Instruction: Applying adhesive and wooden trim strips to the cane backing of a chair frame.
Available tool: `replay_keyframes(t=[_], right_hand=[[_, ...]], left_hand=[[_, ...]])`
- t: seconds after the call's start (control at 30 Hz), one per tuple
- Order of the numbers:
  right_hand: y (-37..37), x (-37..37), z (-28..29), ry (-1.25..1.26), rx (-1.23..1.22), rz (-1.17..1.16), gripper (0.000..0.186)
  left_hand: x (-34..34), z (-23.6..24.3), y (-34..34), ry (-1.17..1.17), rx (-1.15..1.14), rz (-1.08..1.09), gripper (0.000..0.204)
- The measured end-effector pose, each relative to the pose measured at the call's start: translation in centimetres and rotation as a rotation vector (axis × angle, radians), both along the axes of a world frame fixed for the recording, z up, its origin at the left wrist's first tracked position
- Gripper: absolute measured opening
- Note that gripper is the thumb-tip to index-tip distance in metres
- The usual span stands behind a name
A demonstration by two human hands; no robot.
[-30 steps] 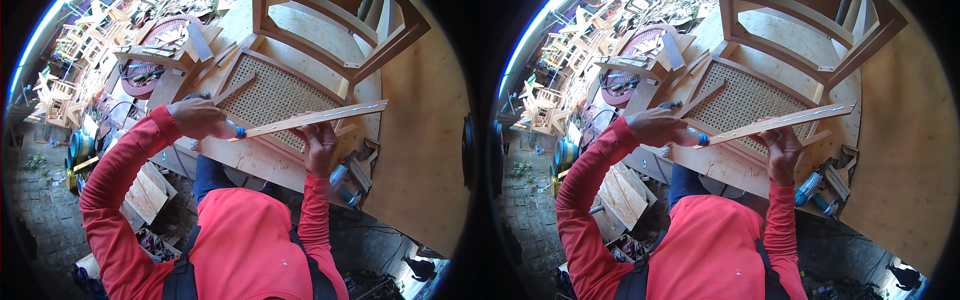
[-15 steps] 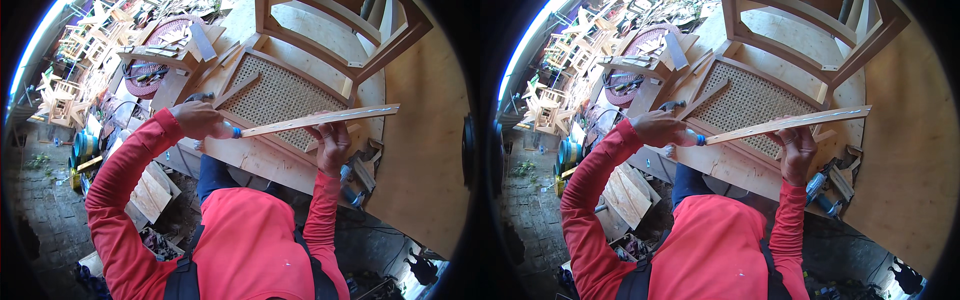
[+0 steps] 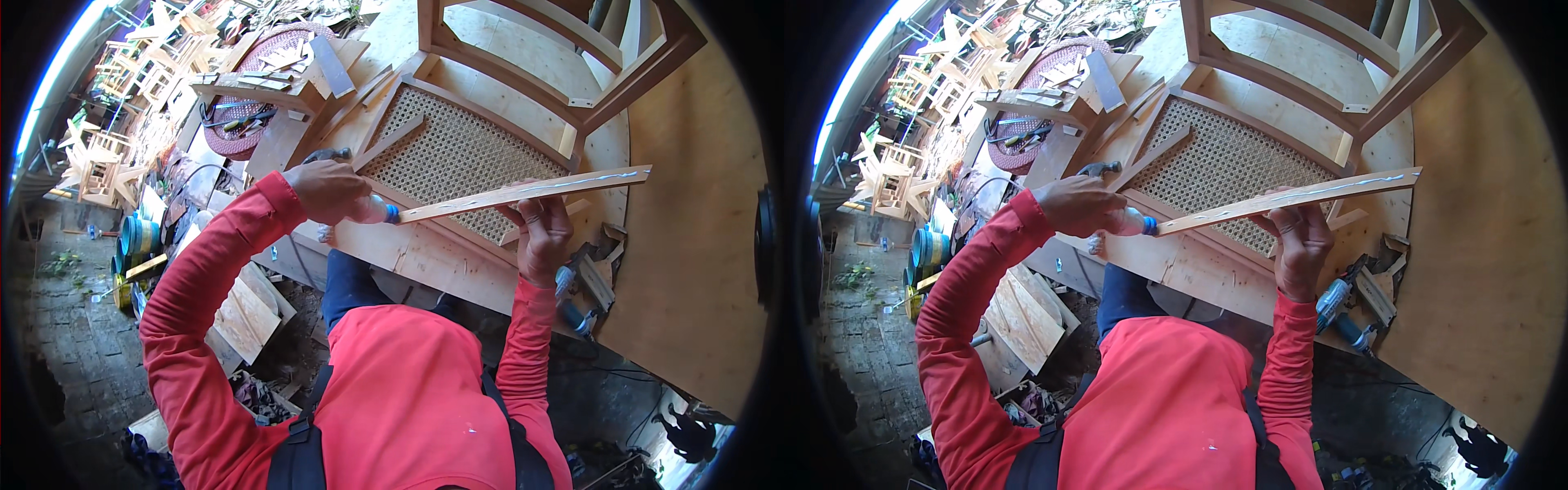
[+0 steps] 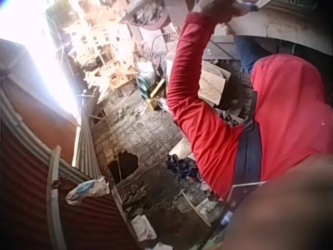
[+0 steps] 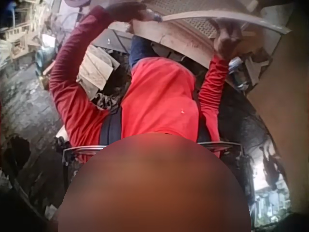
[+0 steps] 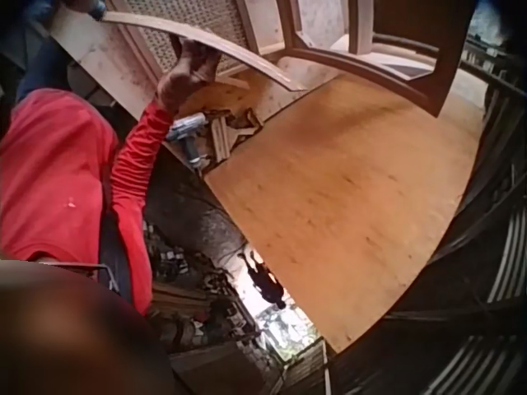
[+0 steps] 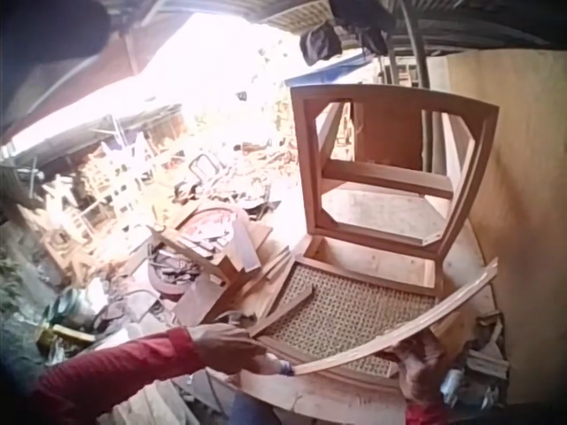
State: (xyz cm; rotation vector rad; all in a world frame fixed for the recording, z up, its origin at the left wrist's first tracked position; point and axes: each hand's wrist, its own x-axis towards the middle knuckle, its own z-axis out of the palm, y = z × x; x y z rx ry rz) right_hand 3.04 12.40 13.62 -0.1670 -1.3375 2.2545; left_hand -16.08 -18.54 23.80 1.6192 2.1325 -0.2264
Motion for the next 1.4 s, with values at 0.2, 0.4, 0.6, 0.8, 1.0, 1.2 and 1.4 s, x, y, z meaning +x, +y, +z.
replay_keyframes(t=[0.2, 0.4, 0.6, 0.8, 1.0, 1.2, 1.4], right_hand=[[-0.5, 0.4, -0.2, -0.017, -0.034, -0.023, 0.031], [-0.5, 0.4, -0.5, 0.008, -0.037, -0.009, 0.031], [-0.9, 0.2, 0.1, 0.018, -0.045, -0.012, 0.031], [-0.3, 0.4, -0.3, 0.022, -0.061, -0.003, 0.032], [0.9, 0.5, -0.8, 0.033, -0.056, -0.031, 0.032], [0.4, 0.5, 0.0, 0.020, -0.064, -0.045, 0.032], [-0.9, -0.6, -0.7, 0.044, -0.091, 0.025, 0.032]], left_hand=[[0.5, 3.5, 2.3, -0.039, 0.065, 0.129, 0.013], [1.3, 5.2, 1.8, 0.021, 0.100, 0.104, 0.012], [1.8, 4.0, 1.2, 0.056, 0.006, -0.014, 0.013], [1.8, 2.4, 1.2, 0.046, -0.122, 0.066, 0.012], [1.1, 4.0, 0.8, 0.020, -0.132, 0.151, 0.013], [0.8, 4.9, 0.5, 0.007, -0.046, 0.093, 0.024], [1.9, 9.6, 4.5, 0.004, -0.029, 0.174, 0.022]])
